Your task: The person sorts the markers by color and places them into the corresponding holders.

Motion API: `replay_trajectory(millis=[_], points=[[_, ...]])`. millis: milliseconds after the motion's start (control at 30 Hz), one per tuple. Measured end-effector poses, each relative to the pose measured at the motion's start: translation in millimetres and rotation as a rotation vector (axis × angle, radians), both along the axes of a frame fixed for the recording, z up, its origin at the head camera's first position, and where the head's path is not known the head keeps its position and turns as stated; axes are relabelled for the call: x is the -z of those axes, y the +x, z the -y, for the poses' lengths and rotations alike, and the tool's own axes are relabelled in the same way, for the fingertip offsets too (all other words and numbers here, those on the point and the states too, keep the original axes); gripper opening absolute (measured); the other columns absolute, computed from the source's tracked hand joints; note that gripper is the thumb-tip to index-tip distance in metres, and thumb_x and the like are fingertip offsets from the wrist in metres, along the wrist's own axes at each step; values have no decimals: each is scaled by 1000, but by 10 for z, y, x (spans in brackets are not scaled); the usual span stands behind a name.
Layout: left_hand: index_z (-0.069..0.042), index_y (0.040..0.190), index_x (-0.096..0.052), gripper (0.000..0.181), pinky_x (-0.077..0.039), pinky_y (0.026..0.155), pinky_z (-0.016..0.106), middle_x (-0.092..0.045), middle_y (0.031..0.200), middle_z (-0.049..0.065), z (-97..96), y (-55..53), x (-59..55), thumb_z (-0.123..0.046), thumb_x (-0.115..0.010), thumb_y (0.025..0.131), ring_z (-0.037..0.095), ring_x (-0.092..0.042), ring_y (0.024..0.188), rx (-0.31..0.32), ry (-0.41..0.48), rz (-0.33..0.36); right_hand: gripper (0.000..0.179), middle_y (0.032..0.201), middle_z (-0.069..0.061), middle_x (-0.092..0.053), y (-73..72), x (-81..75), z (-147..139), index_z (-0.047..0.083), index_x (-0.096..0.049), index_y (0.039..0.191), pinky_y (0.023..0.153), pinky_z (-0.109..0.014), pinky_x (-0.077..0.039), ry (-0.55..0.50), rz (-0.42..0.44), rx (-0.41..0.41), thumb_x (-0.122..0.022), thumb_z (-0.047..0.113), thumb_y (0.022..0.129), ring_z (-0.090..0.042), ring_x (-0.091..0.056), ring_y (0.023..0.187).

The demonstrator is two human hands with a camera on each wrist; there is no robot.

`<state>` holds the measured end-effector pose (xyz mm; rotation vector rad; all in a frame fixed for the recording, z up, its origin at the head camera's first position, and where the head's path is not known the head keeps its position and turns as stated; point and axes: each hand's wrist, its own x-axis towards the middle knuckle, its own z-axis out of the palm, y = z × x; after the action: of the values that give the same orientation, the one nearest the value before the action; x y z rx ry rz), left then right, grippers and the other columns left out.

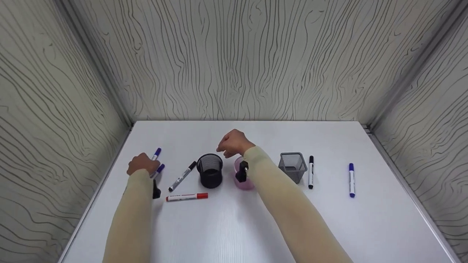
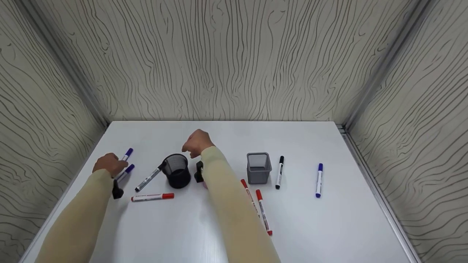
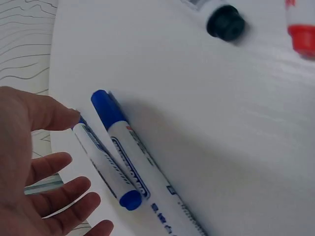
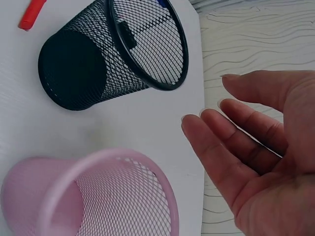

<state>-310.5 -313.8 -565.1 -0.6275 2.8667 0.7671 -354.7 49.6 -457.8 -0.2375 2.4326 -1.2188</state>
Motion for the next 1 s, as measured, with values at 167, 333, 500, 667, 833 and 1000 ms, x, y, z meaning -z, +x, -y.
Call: replay_trajectory(millis=[167, 333, 500, 667, 833, 1000], points=[[14, 133, -69, 54, -65, 94, 63, -75, 131, 40, 97, 55, 105, -28, -59, 100, 54, -75, 115, -7, 14, 6, 20, 117, -22, -88, 9, 20, 66, 2, -91, 111, 78, -25, -68, 88, -35, -41, -83, 13, 97, -9, -76, 70], [11, 116, -72, 39, -64, 80, 56, -78, 110, 32, 199, 73, 186, -22, -60, 98, 41, -74, 93, 14, 11, -8, 17, 111, -19, -89, 32, 65, 122, 1, -91, 105, 70, -21, -64, 175, -69, -50, -85, 12, 95, -11, -78, 68], [6, 99, -73, 25, -59, 68, 46, -76, 92, 23, 215, 108, 226, -17, -62, 98, 31, -67, 78, 15, -2, -27, 13, 105, -19, -89, 37, 141, 145, -1, -90, 100, 68, -23, -66, 173, -39, -5, -84, 8, 94, -9, -75, 62], [7, 100, -72, 24, -61, 70, 49, -76, 91, 23, 206, 155, 240, -15, -63, 99, 31, -67, 78, 9, 13, -49, 13, 94, -16, -88, 43, 211, 160, -3, -89, 100, 66, -24, -67, 129, -1, 35, -80, 2, 93, -8, -69, 57], [10, 108, -76, 32, -65, 84, 57, -81, 105, 30, 190, 203, 218, -19, -65, 101, 40, -76, 92, -29, 82, -70, 17, 82, -9, -83, 55, 239, 155, -3, -88, 101, 63, -24, -65, 94, 7, 42, -74, 1, 92, -7, -68, 55], [6, 134, -78, 44, -62, 100, 49, -81, 129, 29, 117, 153, 113, -26, -70, 106, 39, -76, 115, -118, 350, -164, 16, 81, -8, -82, 78, 218, 140, -4, -88, 100, 61, -23, -64, 57, -4, 39, -74, -1, 93, -9, -69, 57]])
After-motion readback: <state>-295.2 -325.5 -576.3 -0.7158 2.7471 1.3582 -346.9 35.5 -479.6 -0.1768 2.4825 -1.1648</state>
